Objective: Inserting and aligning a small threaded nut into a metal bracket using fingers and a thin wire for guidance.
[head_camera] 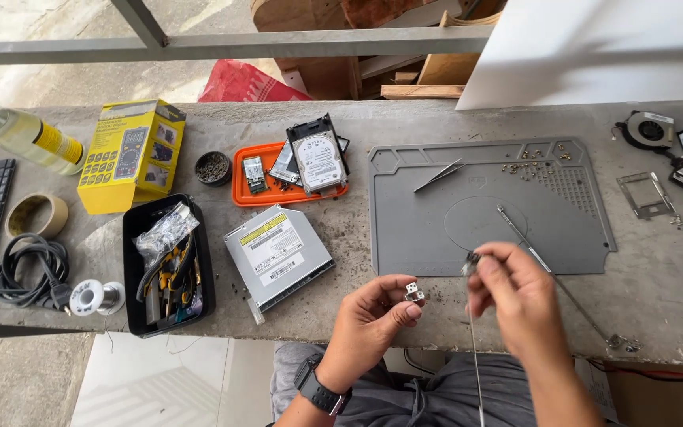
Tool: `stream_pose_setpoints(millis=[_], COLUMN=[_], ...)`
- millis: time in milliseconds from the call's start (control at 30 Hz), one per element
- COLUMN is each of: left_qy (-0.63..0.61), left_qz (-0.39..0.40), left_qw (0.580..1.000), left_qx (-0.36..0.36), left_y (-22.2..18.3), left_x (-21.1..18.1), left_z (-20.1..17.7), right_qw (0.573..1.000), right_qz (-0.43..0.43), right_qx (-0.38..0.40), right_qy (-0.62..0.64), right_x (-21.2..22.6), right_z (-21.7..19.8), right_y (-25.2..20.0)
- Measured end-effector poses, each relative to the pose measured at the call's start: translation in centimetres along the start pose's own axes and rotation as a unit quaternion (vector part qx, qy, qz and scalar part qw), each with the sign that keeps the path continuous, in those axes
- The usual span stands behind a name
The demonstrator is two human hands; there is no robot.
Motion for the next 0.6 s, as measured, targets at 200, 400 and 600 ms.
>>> stream_pose_setpoints(millis=[200,400,600], left_qy=[0.023,0.076,0.036], left_qz=[0.049,0.07,0.013], left_qw=[0.998,0.995,0.999], left_qx=[0.006,-0.012,-0.039], left_y=[-0.2,0.1,0.0], left_x=[-0.2,0.4,1.0], left_z=[-0.2,-0.3,0.2], right_qw=[0.928,0.857,0.89], right_qz=[-0.109,-0.235,-0.219], right_qx=[-0.099,-0.057,-0.119], right_qy=[-0.343,-0.455,-0.383], right_x=[4.3,2.9,3.3], right_z=[0.3,1.9,-1.3], right_y=[4.3,5.9,-1.4])
Point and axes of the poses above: each hand's wrist, its own y-axis towards the middle knuckle, its own z-axis out of the palm, x = y × z, the point moved 4 cm from there along y, towards the middle knuckle, and after that the axes turned 8 degrees about z, right-handed, at the moved point
